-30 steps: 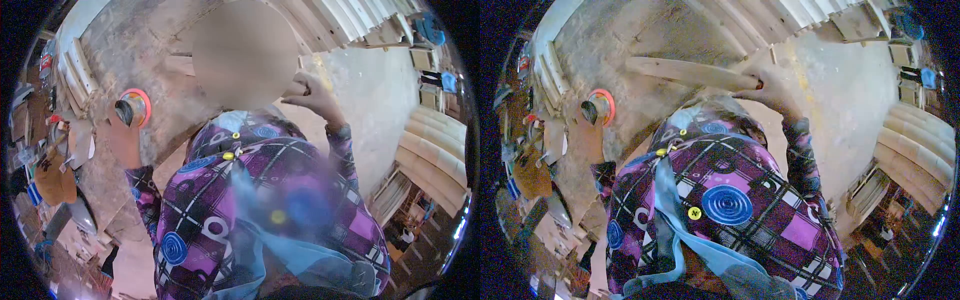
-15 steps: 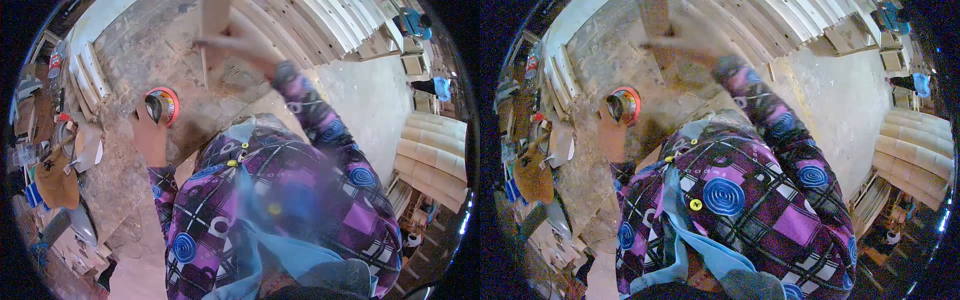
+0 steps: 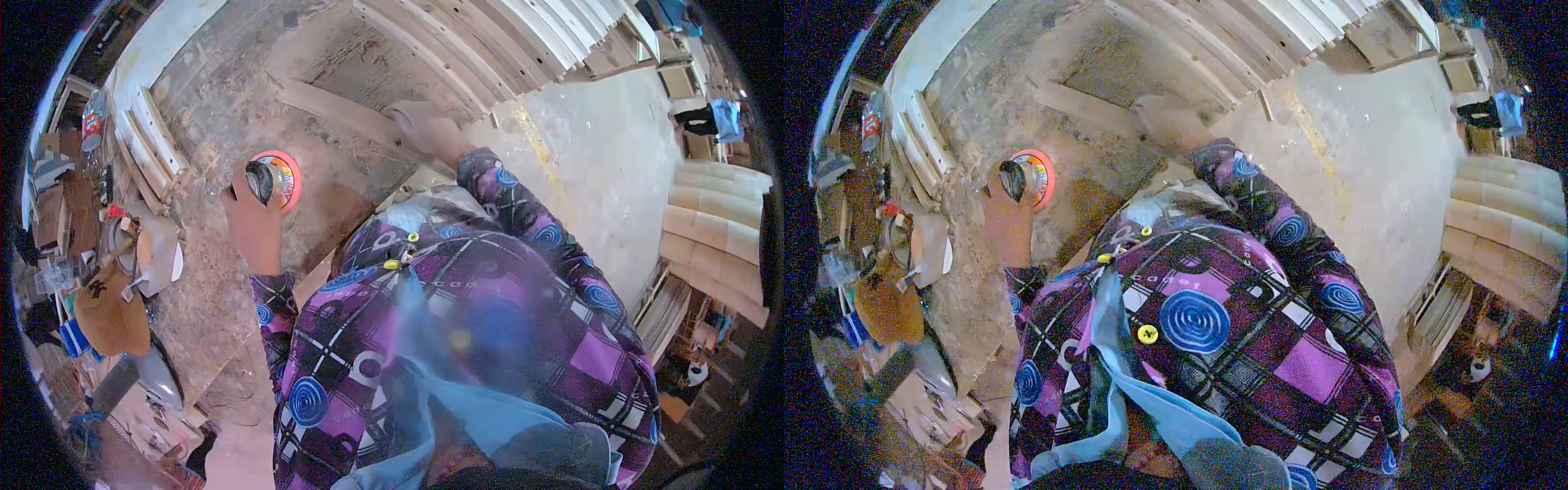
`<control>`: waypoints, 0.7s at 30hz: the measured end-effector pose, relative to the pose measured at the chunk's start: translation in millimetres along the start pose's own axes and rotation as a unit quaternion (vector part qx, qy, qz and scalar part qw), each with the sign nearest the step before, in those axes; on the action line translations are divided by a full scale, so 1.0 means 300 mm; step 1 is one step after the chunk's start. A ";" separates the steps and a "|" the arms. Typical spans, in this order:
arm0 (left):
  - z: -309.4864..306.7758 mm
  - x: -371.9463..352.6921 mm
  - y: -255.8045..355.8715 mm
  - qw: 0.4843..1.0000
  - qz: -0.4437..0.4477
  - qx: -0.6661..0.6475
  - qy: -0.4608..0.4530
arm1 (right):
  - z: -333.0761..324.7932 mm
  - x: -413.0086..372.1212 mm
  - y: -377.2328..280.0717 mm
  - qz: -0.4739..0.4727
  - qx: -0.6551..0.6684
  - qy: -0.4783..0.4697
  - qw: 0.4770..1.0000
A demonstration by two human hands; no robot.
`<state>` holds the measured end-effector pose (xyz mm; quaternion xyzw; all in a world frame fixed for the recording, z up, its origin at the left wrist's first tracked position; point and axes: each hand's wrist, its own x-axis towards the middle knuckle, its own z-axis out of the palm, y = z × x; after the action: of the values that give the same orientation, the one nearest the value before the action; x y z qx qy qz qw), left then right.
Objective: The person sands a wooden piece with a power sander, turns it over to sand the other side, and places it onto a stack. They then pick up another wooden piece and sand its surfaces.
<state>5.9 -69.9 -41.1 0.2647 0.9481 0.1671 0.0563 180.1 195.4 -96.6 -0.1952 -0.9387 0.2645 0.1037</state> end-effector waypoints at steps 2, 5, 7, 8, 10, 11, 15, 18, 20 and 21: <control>0.000 0.007 0.007 1.000 -0.015 0.016 -0.008 | 0.004 -0.075 0.037 0.041 -0.040 0.053 0.997; -0.002 0.033 -0.005 0.999 -0.008 0.025 -0.039 | -0.071 -0.198 0.042 0.127 -0.049 0.069 0.988; -0.007 0.056 0.003 0.998 0.002 0.020 -0.055 | -0.098 -0.275 0.013 0.171 -0.012 0.038 0.984; -0.013 0.070 0.007 0.998 0.009 0.012 -0.069 | -0.094 -0.309 -0.014 0.169 -0.029 0.009 0.985; -0.043 0.068 0.089 0.997 0.031 0.021 -0.062 | -0.069 -0.322 -0.040 0.166 -0.040 -0.021 0.985; -0.052 0.055 0.145 0.997 0.052 0.025 -0.057 | -0.044 -0.316 -0.050 0.210 -0.038 -0.077 0.974; 0.002 0.000 0.366 0.983 0.167 0.012 -0.075 | -0.038 -0.343 -0.031 0.220 0.084 -0.037 0.971; 0.105 -0.028 0.467 0.960 0.276 -0.016 -0.050 | -0.017 -0.370 0.061 0.225 -0.019 -0.028 0.974; 0.113 -0.023 0.520 0.958 0.279 0.012 -0.066 | -0.025 -0.365 0.081 0.242 -0.031 -0.054 0.968; 0.118 -0.018 0.543 0.956 0.283 0.027 -0.076 | -0.028 -0.367 0.084 0.261 -0.046 -0.077 0.961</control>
<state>96.0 68.2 -17.7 0.5353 0.8315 0.1303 0.0717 289.8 172.6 -113.1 -0.4174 -0.8711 0.2537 -0.0506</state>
